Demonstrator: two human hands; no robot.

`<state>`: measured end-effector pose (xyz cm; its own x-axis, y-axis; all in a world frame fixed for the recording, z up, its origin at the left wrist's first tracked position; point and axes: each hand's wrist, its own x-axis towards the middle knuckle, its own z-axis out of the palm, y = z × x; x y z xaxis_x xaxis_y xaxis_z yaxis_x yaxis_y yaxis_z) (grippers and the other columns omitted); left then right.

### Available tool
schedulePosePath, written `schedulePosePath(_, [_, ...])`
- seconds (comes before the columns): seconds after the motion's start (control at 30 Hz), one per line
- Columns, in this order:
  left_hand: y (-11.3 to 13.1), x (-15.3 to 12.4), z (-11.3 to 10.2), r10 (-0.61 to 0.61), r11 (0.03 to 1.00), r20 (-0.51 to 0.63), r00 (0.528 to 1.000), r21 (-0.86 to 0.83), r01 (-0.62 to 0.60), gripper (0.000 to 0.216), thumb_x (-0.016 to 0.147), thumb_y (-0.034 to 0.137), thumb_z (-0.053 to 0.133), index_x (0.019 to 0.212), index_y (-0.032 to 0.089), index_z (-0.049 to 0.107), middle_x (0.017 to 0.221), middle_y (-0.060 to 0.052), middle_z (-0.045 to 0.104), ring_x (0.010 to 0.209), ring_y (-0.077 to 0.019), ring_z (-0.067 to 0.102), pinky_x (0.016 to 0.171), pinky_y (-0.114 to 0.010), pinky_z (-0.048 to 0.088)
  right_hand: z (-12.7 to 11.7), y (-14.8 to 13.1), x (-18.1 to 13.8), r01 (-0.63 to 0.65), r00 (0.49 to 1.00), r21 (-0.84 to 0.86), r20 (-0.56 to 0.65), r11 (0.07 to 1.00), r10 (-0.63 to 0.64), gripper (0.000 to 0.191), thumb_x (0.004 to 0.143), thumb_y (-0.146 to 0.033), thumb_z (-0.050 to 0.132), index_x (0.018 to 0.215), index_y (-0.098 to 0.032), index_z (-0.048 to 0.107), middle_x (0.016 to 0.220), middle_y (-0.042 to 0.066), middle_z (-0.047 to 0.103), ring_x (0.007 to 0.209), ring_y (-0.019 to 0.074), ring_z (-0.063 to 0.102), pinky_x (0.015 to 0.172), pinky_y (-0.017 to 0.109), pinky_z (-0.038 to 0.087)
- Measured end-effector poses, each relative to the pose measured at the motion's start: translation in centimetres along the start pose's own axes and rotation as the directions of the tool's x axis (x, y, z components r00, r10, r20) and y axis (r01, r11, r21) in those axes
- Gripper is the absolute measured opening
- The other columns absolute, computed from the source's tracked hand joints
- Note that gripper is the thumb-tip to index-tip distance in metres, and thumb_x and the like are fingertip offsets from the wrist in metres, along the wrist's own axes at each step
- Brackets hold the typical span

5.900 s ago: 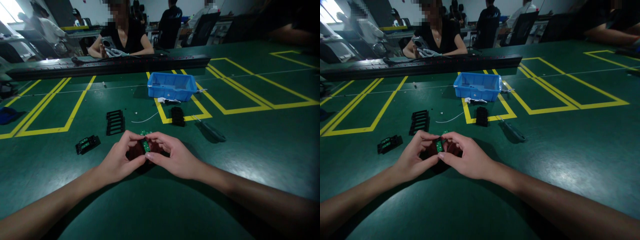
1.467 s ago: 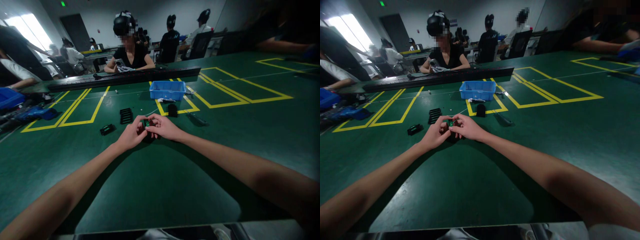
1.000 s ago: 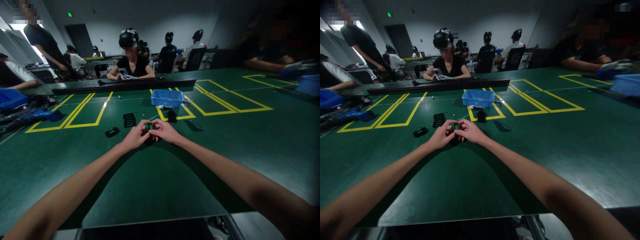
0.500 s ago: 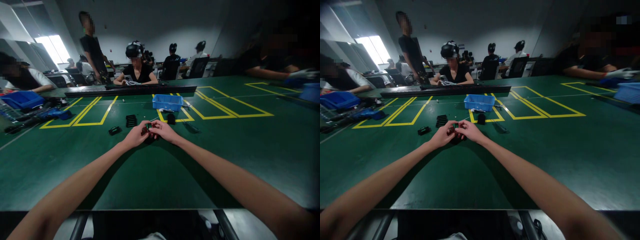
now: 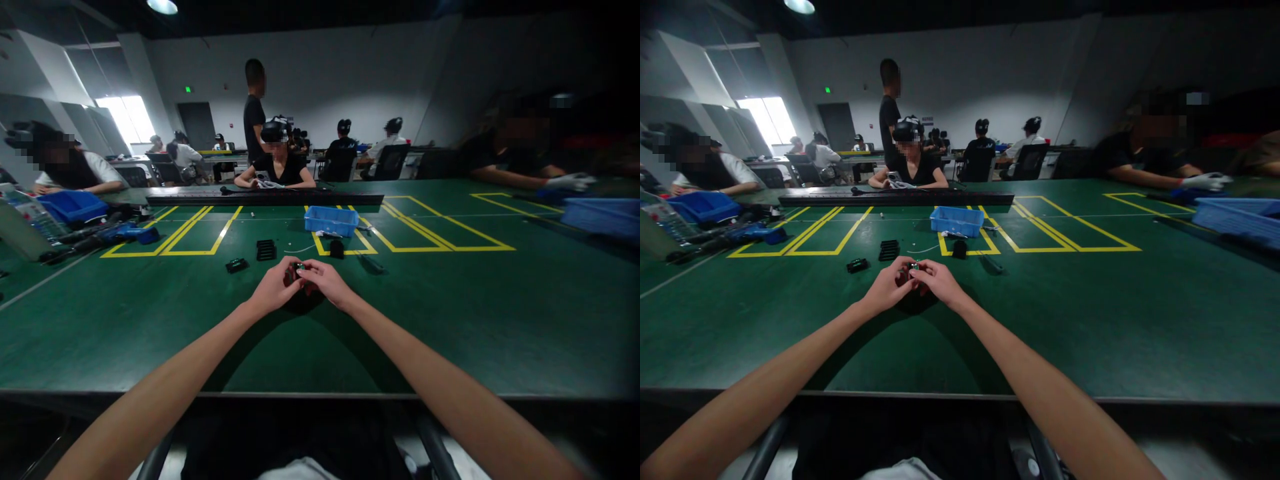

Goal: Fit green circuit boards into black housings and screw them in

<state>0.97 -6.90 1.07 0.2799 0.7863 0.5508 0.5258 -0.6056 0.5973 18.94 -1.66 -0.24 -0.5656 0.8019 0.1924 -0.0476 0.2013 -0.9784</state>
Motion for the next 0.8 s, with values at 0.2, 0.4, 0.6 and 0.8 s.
schedulePosePath(0.2, [-0.5, 0.1, -0.3, -0.003, 0.999, 0.017, 1.000, -0.034, 0.004, 0.038, 0.090, 0.034, 0.064, 0.121, 0.019, 0.049, 0.093, -0.004, 0.063, 0.067, -0.0128, 0.058, 0.059, -0.024, 0.044, 0.5, -0.7, -0.3, 0.018, 0.998, 0.031, -0.054, 0.999, -0.017, 0.039, 0.085, -0.040, 0.074, 0.115, -0.016, 0.065, 0.100, 0.006, 0.066, 0.080, 0.0148, 0.065, 0.056, 0.023, 0.055])
schedulePosePath(0.4, [-1.1, -0.1, -0.7, 0.003, 0.999, 0.099, 0.995, -0.048, 0.002, 0.042, 0.087, 0.037, 0.069, 0.120, 0.019, 0.049, 0.088, -0.002, 0.061, 0.066, -0.0125, 0.057, 0.057, -0.023, 0.042, 0.0, -0.7, -0.6, -0.027, 0.999, 0.029, -0.041, 0.999, 0.028, 0.041, 0.079, -0.038, 0.078, 0.110, -0.012, 0.069, 0.082, 0.005, 0.068, 0.068, 0.0147, 0.064, 0.057, 0.026, 0.056])
schedulePosePath(0.6, [-1.2, 0.0, -1.3, 0.021, 0.998, 0.138, 0.990, -0.069, -0.011, 0.035, 0.089, 0.031, 0.065, 0.120, 0.019, 0.056, 0.086, -0.001, 0.060, 0.067, -0.0117, 0.055, 0.061, -0.022, 0.041, -0.1, -0.9, -0.8, -0.031, 0.999, -0.002, 0.018, 1.000, 0.031, 0.033, 0.080, -0.037, 0.077, 0.099, -0.011, 0.073, 0.073, 0.003, 0.066, 0.061, 0.0113, 0.059, 0.055, 0.024, 0.050])
schedulePosePath(0.8, [-1.3, 0.0, -1.3, 0.006, 0.993, 0.138, 0.990, -0.115, 0.010, 0.031, 0.089, 0.029, 0.065, 0.118, 0.019, 0.061, 0.084, 0.000, 0.059, 0.066, -0.0106, 0.053, 0.062, -0.022, 0.039, -0.6, 0.3, -0.4, -0.018, 1.000, 0.020, 0.014, 1.000, 0.017, 0.034, 0.080, -0.038, 0.078, 0.102, -0.013, 0.073, 0.084, 0.005, 0.069, 0.069, 0.0122, 0.061, 0.059, 0.023, 0.049])
